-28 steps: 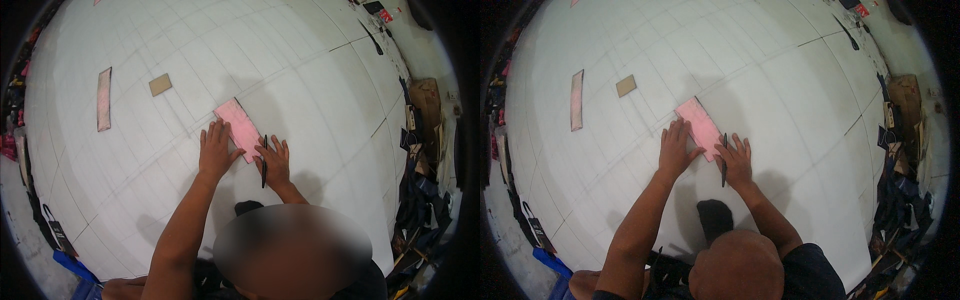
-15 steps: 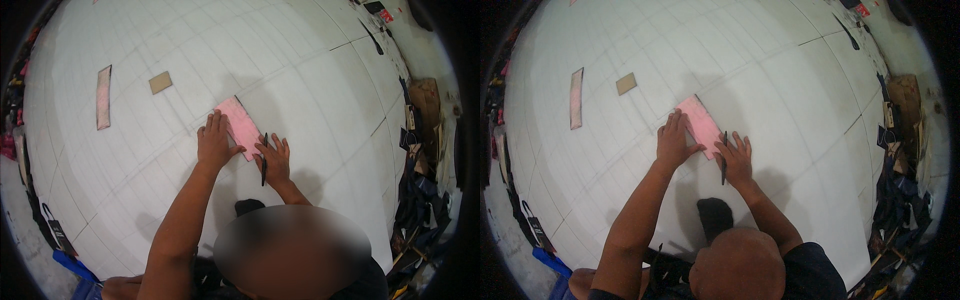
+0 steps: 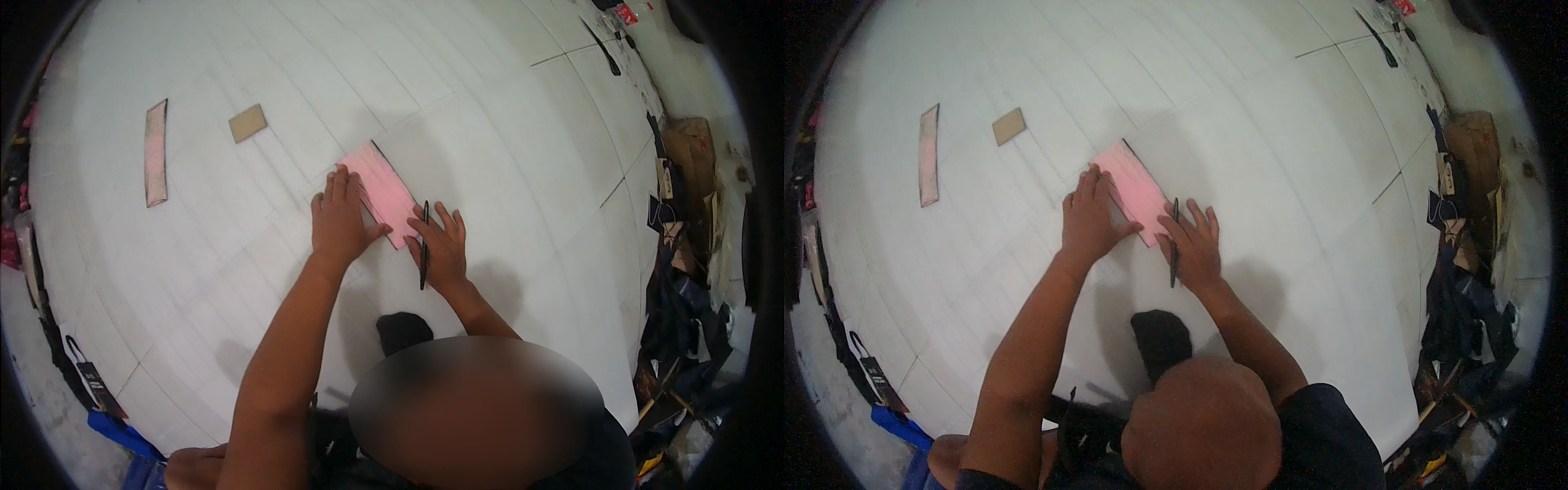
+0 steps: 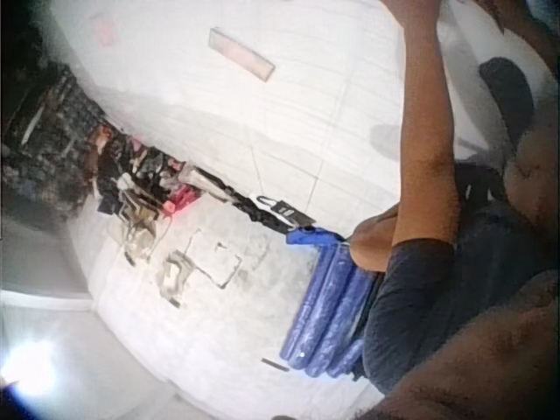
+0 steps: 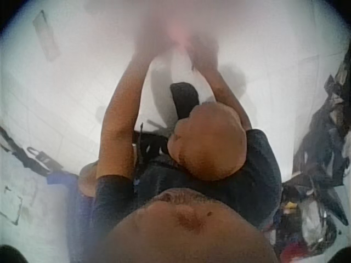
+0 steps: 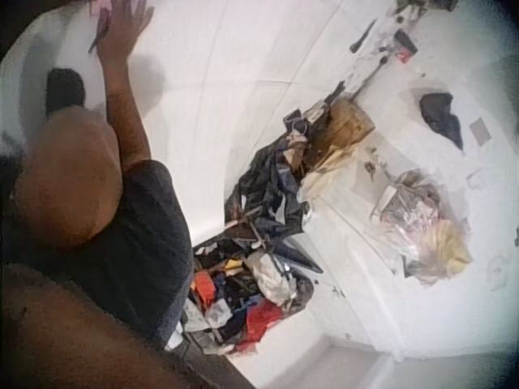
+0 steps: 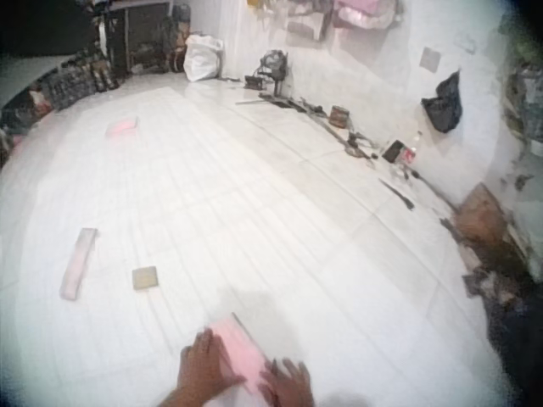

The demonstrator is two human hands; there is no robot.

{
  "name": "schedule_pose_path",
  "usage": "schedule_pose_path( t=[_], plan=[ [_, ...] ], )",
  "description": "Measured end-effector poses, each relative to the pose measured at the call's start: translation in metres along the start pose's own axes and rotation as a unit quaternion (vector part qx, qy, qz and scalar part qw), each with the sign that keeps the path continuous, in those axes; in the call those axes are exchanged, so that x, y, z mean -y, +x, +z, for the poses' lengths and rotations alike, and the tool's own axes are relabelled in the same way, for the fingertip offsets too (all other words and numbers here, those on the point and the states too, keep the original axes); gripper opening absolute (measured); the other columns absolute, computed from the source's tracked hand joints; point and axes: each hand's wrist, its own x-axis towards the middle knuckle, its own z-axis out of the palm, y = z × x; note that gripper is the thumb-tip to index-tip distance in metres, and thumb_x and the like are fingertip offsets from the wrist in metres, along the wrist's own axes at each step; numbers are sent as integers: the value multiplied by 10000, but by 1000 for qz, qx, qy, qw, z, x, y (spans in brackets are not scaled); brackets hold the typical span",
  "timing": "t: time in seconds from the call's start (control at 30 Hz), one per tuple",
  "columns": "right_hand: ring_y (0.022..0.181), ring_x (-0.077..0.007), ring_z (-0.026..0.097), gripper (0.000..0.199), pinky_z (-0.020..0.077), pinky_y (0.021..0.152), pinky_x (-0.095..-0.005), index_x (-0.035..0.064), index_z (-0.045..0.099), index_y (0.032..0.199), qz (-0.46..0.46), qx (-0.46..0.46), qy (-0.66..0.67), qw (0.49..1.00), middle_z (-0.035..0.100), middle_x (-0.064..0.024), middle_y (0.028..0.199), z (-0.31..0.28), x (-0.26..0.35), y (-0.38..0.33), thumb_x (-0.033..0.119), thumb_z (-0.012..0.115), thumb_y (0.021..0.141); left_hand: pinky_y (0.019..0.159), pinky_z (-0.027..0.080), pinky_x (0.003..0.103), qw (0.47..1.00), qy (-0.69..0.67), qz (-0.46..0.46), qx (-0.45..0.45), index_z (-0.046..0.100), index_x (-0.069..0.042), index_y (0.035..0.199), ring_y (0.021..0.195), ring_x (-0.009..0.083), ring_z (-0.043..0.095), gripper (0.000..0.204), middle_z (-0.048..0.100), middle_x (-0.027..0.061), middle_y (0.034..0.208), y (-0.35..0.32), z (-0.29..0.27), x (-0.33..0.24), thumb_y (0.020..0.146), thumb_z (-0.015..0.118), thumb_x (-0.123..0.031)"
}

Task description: The person sits on a tiled floor and uses a pen to draw lines on a pink rectangular piece of fabric. They repeatedly reposition the fabric and draw additional lines on its surface. The person then moves the fabric aside and walks toward a staircase.

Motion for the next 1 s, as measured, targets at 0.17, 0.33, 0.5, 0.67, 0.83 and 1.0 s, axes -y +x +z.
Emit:
schedule_pose_path(
  t=[0.17, 0.33, 0.5, 0.67, 0.83, 1.0],
  plan=[
    [1402, -347, 468, 339, 257, 1181, -597, 150, 665, 1242, 12, 5, 9, 1000, 646, -48, 1383, 1, 1, 1, 223, 745, 921, 1157, 320, 543, 1000, 5, -2, -20, 363, 18, 1522, 1512, 386, 311, 1127, 315, 249, 1626, -1, 7, 0, 707, 867, -576],
    [1408, -342, 471, 311, 235, 1198, -562, 151, 683, 1217, 23, 5, 8, 1000, 661, -42, 1382, 0, 2, 0, 224, 751, 923, 1158, 325, 550, 1000, 25, -7, -18, 346, 24, 1529, 1522, 385, 295, 1143, 299, 249, 1634, -1, 10, -3, 714, 855, -595],
    [1402, -362, 471, 329, 237, 1189, -581, 147, 685, 1213, 13, 16, 10, 1000, 664, -49, 1376, -1, 1, 2, 221, 765, 903, 1180, 294, 570, 999, 22, -15, 18, 346, -47, 1552, 1532, 398, 271, 1131, 286, 253, 1639, 1, 0, -6, 707, 858, -597],
    [1394, -371, 473, 352, 245, 1177, -596, 141, 680, 1218, 8, 28, 7, 1000, 658, -59, 1377, -4, 3, 4, 203, 775, 885, 1211, 243, 583, 996, 83, -16, 38, 377, -146, 1553, 1537, 427, 240, 1077, 278, 282, 1629, 6, -8, -21, 699, 861, -591],
    [1311, -373, 541, 389, 288, 1156, -575, 128, 634, 1292, 19, 29, 17, 999, 656, -88, 1348, -9, 0, 7, 144, 718, 912, 1218, 257, 567, 994, 88, 3, 67, 368, -40, 1504, 1521, 466, 241, 1060, 258, 311, 1613, 20, -11, -36, 706, 892, -503],
    [1248, -369, 559, 420, 386, 1085, -491, 68, 570, 1361, 76, -7, 157, 985, 654, -114, 1295, -23, -13, 44, 91, 615, 943, 1198, 351, 493, 994, 38, -5, 99, 338, 66, 1454, 1484, 496, 296, 1097, 246, 356, 1581, 29, -6, -39, 655, 957, -359]
  ],
)
